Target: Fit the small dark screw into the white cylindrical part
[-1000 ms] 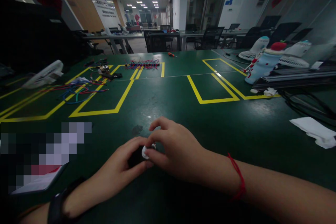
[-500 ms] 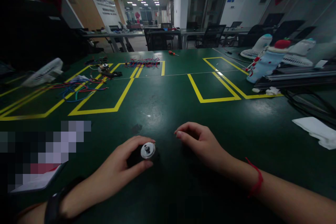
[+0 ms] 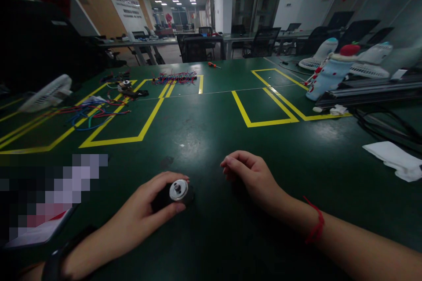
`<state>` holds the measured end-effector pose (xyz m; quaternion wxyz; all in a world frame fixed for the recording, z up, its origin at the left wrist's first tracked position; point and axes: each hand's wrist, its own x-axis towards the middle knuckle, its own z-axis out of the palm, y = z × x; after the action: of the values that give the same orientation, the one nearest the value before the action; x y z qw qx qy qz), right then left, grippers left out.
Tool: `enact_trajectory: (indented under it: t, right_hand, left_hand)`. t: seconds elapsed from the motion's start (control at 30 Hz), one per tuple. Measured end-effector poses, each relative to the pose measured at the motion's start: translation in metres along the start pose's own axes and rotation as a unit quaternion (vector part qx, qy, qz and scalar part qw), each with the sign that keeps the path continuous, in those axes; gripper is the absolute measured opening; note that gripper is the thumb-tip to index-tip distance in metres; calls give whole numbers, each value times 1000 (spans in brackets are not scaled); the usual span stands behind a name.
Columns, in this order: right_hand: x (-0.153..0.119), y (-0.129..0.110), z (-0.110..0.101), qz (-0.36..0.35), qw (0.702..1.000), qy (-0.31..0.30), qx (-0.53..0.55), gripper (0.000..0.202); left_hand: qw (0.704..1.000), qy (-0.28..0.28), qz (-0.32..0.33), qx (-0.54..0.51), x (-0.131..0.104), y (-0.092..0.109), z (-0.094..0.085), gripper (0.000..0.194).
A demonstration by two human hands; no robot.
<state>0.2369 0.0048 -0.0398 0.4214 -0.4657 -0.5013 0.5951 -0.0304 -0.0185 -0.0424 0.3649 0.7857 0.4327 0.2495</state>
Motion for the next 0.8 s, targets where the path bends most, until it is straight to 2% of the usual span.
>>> enact_trajectory:
  t: [0.13,0.2,0.3,0.4,0.5,0.6,0.67,0.8]
  right_hand:
    - [0,-2,2,-12,999,-7,-41,24]
    - [-1,-6,6,-36,991,-28,-123,22]
    - [-3,-15,18,-109,950,-102,-274,11]
    - [-6,-23,35,-163,917,-160,-329,16]
    - [-7,-27,51,-187,909,-135,-346,23]
    - [-3,-30,60,-212,897,-113,-370,18]
    - [0,-33,62,-224,892,-117,-374,11]
    - [0,-41,55,-251,902,-105,-335,8]
  left_hand:
    - [1000,4,1,0,1,3,0,36]
    - [1000,6,2,3,2,4,0,35]
    - [1000,10,2,3,2,5,1,34]
    - [1000,9,1,0,2,4,2,32]
    - [1000,6,3,-9,2,4,2,31]
    - [1000,6,1,-13,2,5,2,30]
    - [1000,4,0,-11,2,5,2,30]
    - [1000,8,3,-15,3,6,2,32]
